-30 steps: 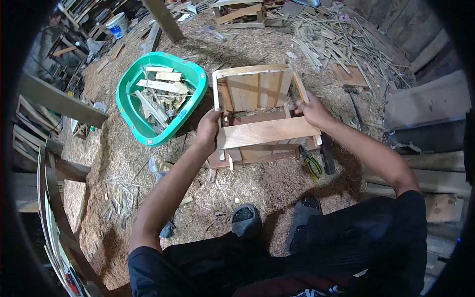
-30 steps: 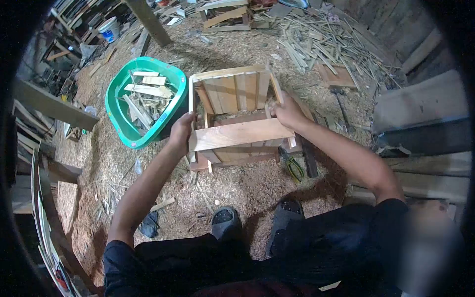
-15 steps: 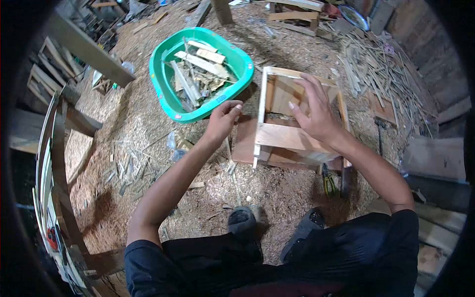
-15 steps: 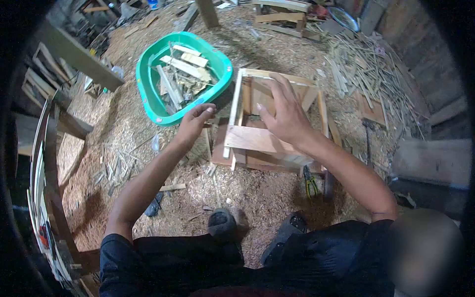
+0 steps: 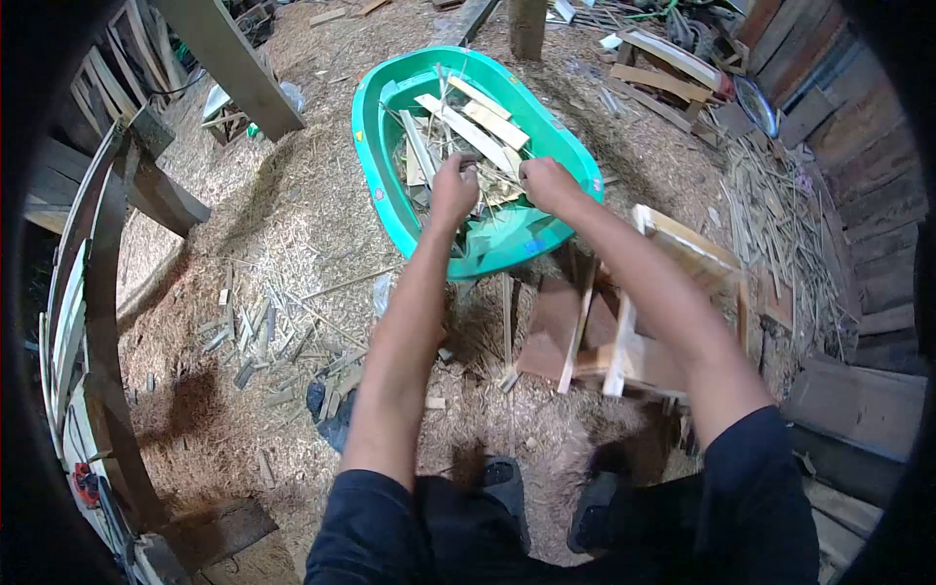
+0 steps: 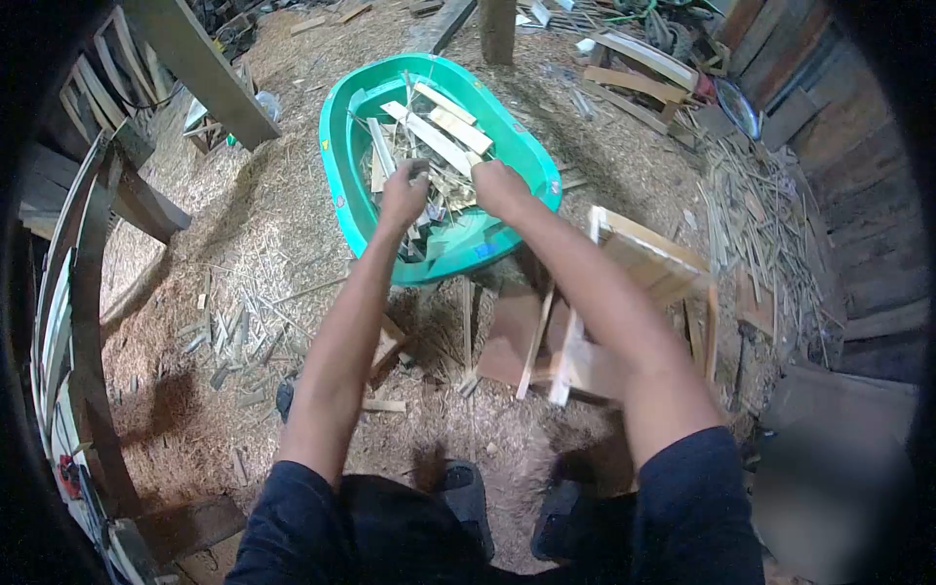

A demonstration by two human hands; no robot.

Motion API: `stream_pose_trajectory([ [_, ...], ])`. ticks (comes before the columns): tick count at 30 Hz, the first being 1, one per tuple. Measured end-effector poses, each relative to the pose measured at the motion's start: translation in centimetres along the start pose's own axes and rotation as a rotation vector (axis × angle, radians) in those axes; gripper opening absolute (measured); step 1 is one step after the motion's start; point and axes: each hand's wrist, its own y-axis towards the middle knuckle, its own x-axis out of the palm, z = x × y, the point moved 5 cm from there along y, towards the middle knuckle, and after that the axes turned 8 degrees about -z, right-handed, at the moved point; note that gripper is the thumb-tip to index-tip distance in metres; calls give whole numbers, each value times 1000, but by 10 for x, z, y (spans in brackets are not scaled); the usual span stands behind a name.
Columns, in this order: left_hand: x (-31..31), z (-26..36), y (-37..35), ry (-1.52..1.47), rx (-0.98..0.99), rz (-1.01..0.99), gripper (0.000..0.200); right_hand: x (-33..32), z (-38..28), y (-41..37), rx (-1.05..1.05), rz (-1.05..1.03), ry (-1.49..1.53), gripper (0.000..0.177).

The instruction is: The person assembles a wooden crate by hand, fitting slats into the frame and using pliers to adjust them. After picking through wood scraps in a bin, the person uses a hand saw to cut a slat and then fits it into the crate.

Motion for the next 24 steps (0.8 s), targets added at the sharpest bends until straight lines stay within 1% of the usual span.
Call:
stream_pose_trajectory([
  [1,11,-15,10,-32,-70,-34,32,13,5,21,50,4,25,16],
  [2,20,-29,21,4,-88,-57,37,26,12,41,102,10,50,17],
  [3,24,-36,28,-18,-98,-53,39,34,13,55,142,55,75,18],
  [4,29,-43,36,-41,-105,-45,41,40,16,70,150,54,65,18],
  [8,41,-72,59,-285,-135,60,47,58,27,123,169,70,22,18],
  [10,35,-64,44,-402,-180,95,48,79,34,139,199,48,3,18],
  [11,32,-60,39,-427,-173,85,49,88,34,140,131,-20,-96,18],
  [14,29,-64,28,-465,-216,84,48,90,30,139,98,132,-289,16],
  [15,27,-64,26,-481,-223,80,43,85,24,139,109,141,-374,20],
  [18,28,-62,18,-510,-262,81,36,67,27,140,231,87,-207,21],
  [19,26,-64,19,-459,-229,66,33,59,33,137,269,121,-56,20],
  [22,30,-67,19,-571,-282,93,33,35,45,136,319,161,142,23],
  [23,29,-65,20,-541,-272,99,32,27,50,132,320,177,197,26],
  [24,28,-64,20,-516,-258,102,32,18,52,128,300,183,210,26],
])
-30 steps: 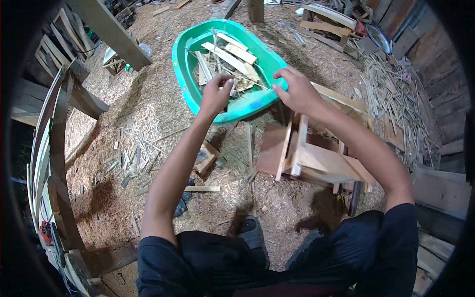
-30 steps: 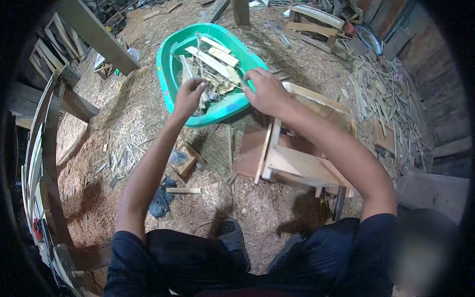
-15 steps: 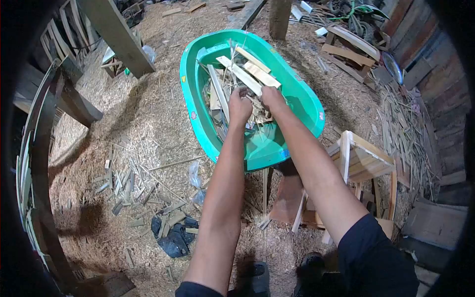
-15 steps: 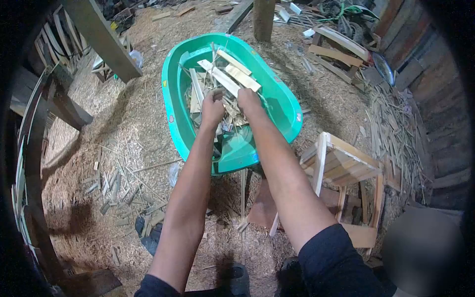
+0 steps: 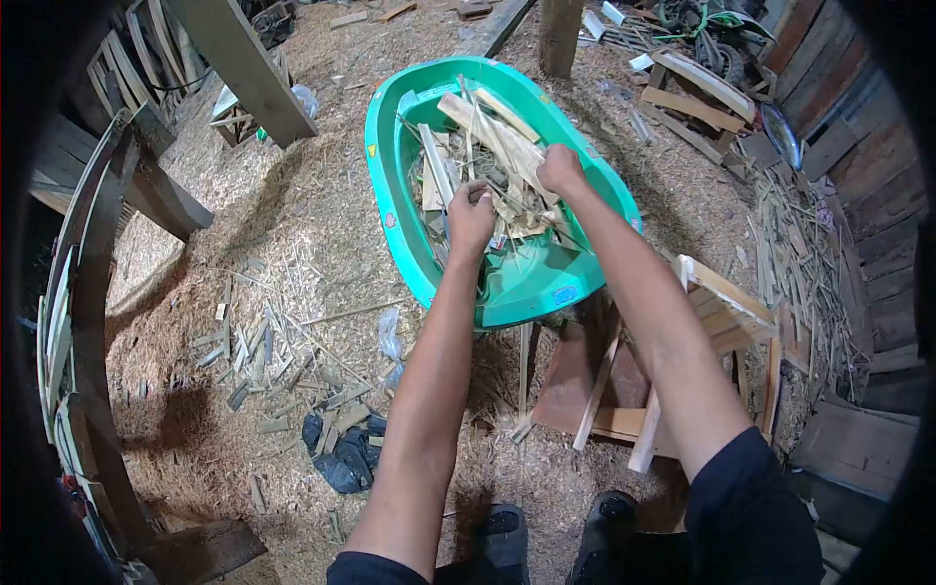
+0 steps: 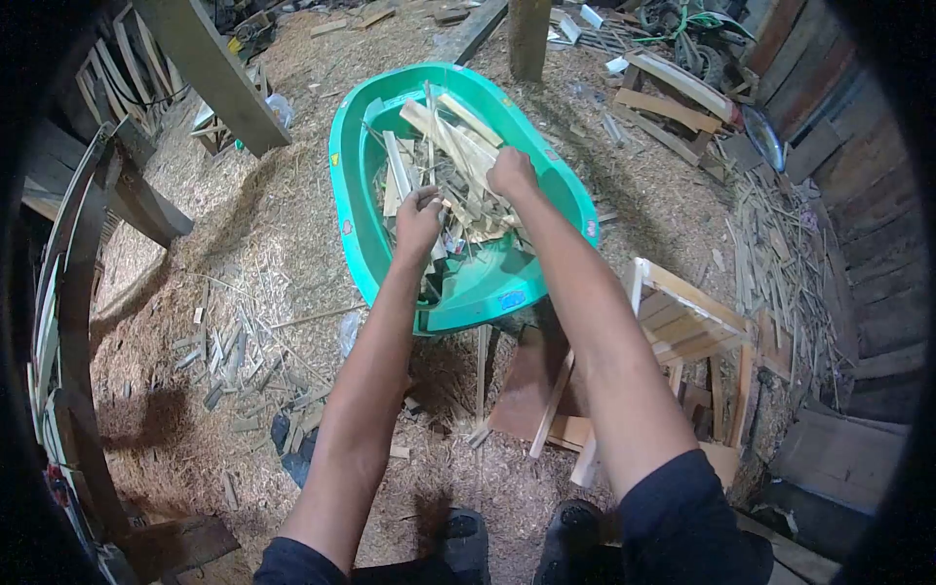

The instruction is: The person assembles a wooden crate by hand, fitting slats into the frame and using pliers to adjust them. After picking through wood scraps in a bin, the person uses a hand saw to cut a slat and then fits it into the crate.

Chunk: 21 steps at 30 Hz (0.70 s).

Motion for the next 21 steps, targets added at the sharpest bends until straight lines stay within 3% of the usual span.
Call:
stream_pose_trajectory([
  [7,-2,28,-3,-2,16,21,32,-92,-6,-53,-306,-23,211,27],
  [11,31,97,-39,-205,26,-168,39,-120,-11,-93,-263,-186,424,24],
  [14,46,126,-60,-91,-38,-126,39,-133,-28,-134,-331,-197,885,23],
  [16,53,148,-74,-279,78,-155,40,-145,-30,-153,-324,-233,947,22],
  [19,69,181,-96,-558,181,-407,37,-172,-29,-184,-301,-169,1132,24],
  [21,79,191,-109,-444,205,-414,34,-187,-24,-199,-298,-131,1287,24],
])
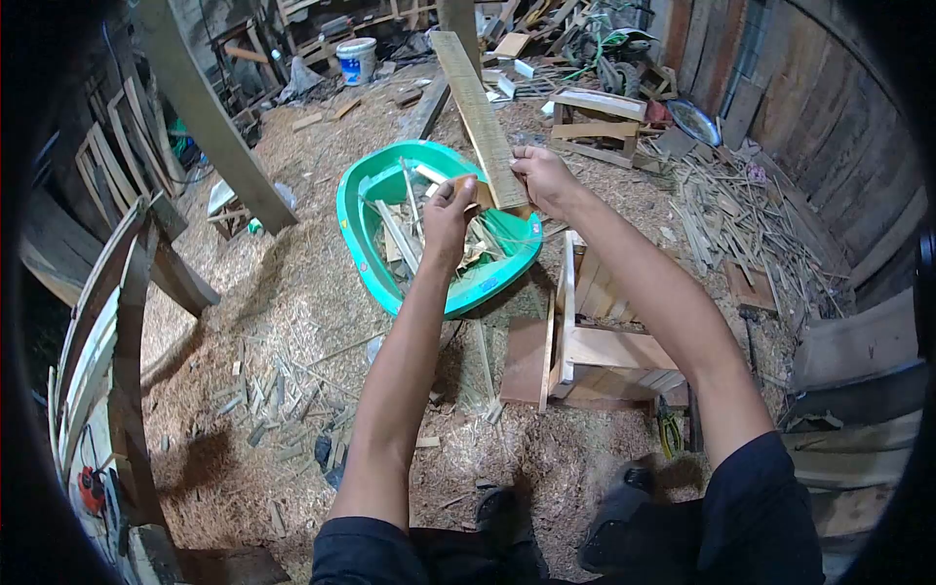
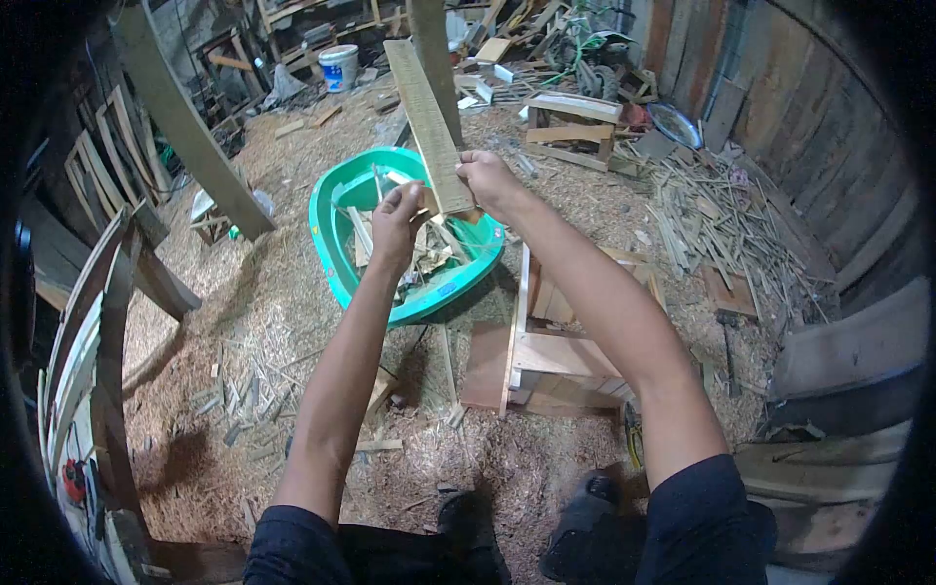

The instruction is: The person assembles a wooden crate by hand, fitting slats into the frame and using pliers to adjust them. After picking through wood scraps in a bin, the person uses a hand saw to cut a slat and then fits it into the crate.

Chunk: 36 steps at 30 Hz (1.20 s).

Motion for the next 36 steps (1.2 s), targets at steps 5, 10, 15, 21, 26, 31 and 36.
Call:
stream_pose_trajectory([
  [5,46,13,1,129,-34,-101,31,-26,-16,-21,189,339,-80,47],
  [10,3,-12,14,174,-191,207,36,-45,-49,-11,182,48,488,58],
  [15,-25,-25,25,824,-159,345,51,-42,-73,-42,246,-166,496,75],
  [21,62,10,48,229,-141,94,74,-61,-84,-99,216,-316,165,81],
  [26,114,34,38,-339,-73,-60,94,-94,-82,-166,34,-137,-615,64],
  [31,98,-3,-23,-398,-305,183,62,-125,-82,-266,-8,-173,-1091,72],
  [36,98,-16,-98,227,-594,-245,38,-145,-56,-346,129,-230,-1141,74],
])
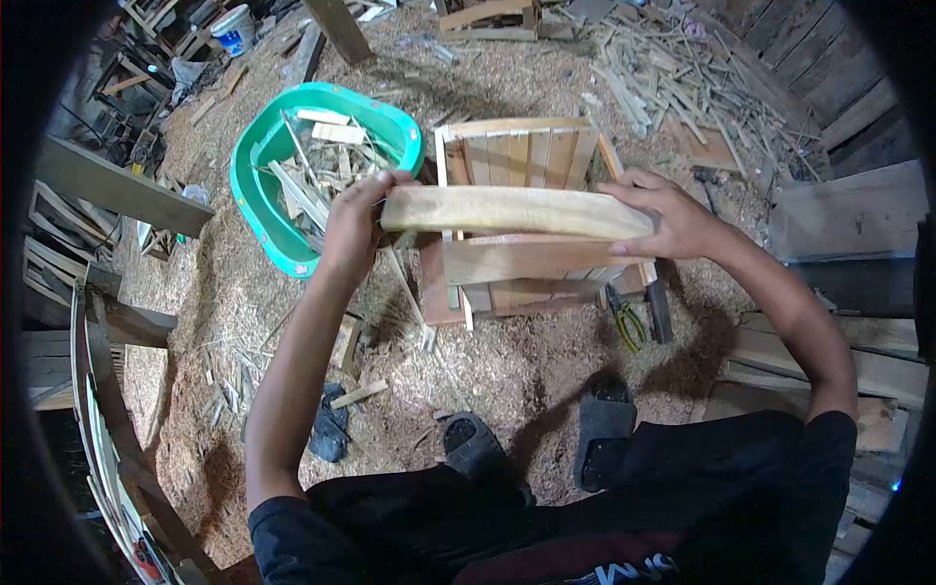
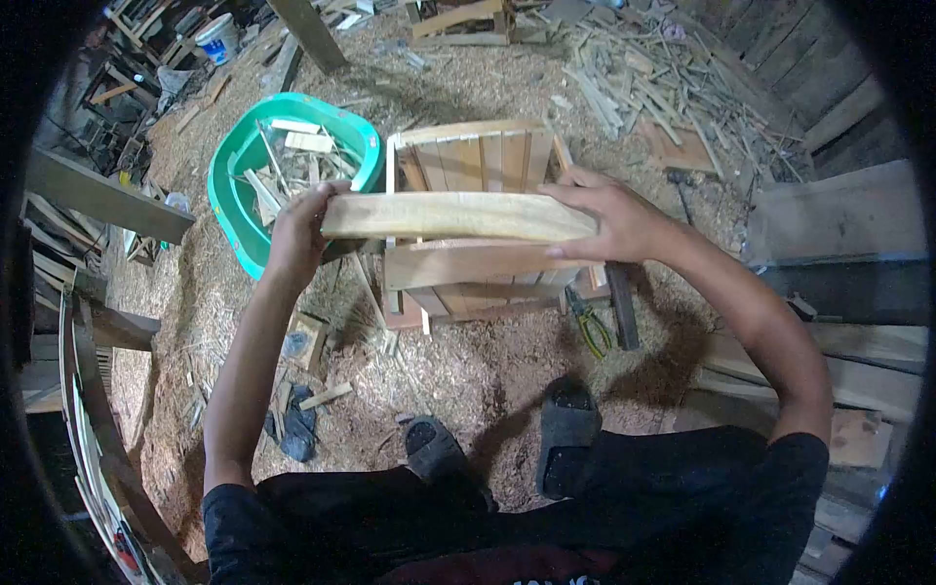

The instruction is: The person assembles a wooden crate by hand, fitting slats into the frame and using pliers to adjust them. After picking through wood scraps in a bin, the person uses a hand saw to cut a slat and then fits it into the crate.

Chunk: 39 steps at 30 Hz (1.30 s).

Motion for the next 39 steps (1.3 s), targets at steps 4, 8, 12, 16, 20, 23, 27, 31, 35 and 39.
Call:
stream_pose_trajectory([
  [4,12,-21,-27,610,182,-156,49,15,6,-20,-33,-43,-82,72],
  [8,27,-25,-44,970,341,-294,67,25,20,-28,-36,5,-93,69],
  [12,28,-27,-44,1043,355,-319,68,23,19,-30,0,-5,-113,70],
  [16,38,-28,-42,950,308,-282,65,23,23,-31,30,-30,-79,70],
  [20,39,-30,-38,995,360,-309,65,22,21,-29,35,-10,-29,66],
  [23,44,-28,-40,1080,437,-318,64,25,25,-32,10,9,-61,65],
  [27,50,-29,-39,1045,382,-266,66,27,26,-34,-5,23,-105,64],
  [31,55,-27,-44,1172,396,-288,64,30,18,-36,-35,43,-211,60],
  [35,62,-24,-54,1357,492,-285,60,41,3,-45,-92,123,-489,52],
  [39,65,-23,-60,1330,557,-327,50,50,-1,-57,-73,155,-496,46],
])
